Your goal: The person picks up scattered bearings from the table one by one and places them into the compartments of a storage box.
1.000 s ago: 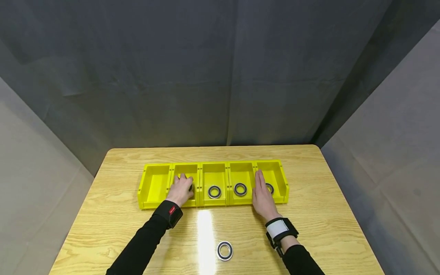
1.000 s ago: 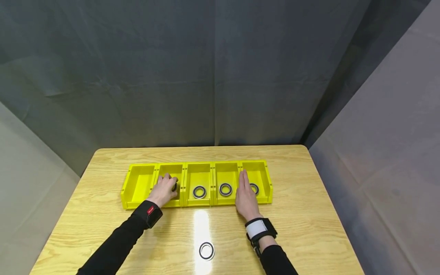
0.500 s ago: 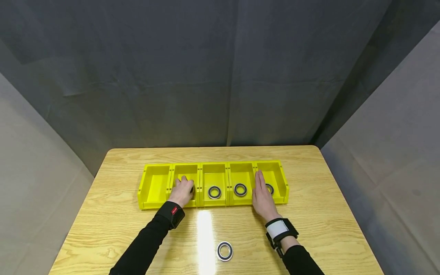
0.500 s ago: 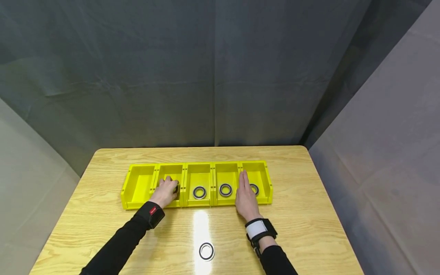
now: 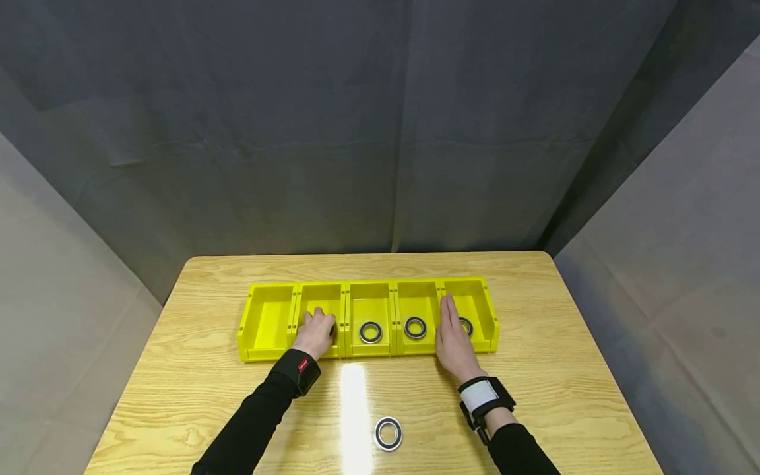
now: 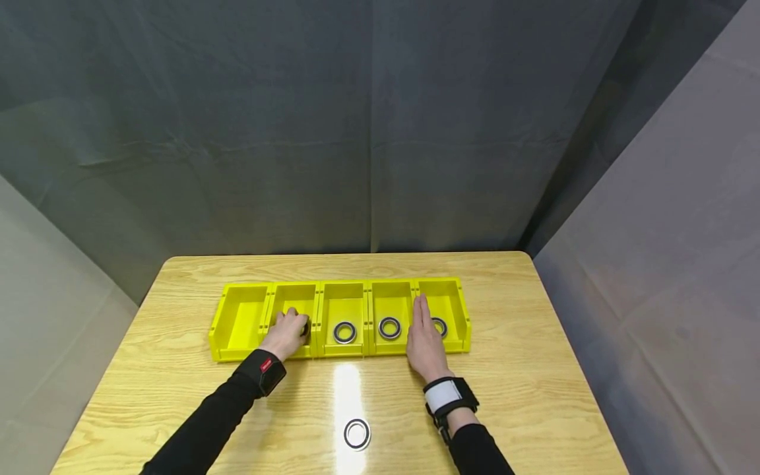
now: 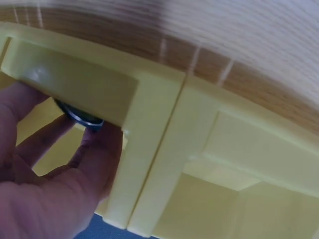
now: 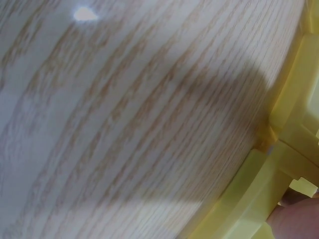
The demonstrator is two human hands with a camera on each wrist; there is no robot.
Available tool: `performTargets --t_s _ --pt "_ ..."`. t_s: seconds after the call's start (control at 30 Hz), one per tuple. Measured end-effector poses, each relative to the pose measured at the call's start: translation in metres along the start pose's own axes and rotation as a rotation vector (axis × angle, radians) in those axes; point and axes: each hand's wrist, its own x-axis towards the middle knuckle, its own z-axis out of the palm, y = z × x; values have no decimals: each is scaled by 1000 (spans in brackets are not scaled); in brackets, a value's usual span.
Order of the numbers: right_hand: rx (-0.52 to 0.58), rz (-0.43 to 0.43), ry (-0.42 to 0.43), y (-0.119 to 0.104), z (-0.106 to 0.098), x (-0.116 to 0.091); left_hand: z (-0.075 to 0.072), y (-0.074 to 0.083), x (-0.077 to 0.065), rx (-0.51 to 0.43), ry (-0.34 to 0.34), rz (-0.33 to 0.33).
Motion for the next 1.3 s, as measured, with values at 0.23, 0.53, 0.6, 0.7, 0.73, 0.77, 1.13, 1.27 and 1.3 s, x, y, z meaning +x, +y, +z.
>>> performTargets --t_s 0.23,0.53,0.6,0.7,0.73,0.77,1.13,1.27,1.3 --pt "5 8 3 -1 0 0 -2 0 -2 -34 -2 -13" --pt "2 20 -16 -2 -1 -1 -11 3 -18 -77 57 -15" --pt "1 22 -22 -2 -2 -1 -12 4 -21 -94 78 -25" --pt "3 22 -28 -2 -2 -1 -14 6 -27 -112 116 -26" --pt "3 22 -27 -2 -2 -1 -14 8 -28 -115 131 -20" --pt "3 22 -25 -2 -2 -1 -14 9 -30 -115 142 -16" --pt "8 27 -31 -2 -2 -1 -11 27 -46 -110 267 153" --pt "12 30 -34 -3 -2 -1 -8 32 -52 -135 228 208" --pt "12 30 -34 -3 -2 -1 -8 33 -53 -138 220 223"
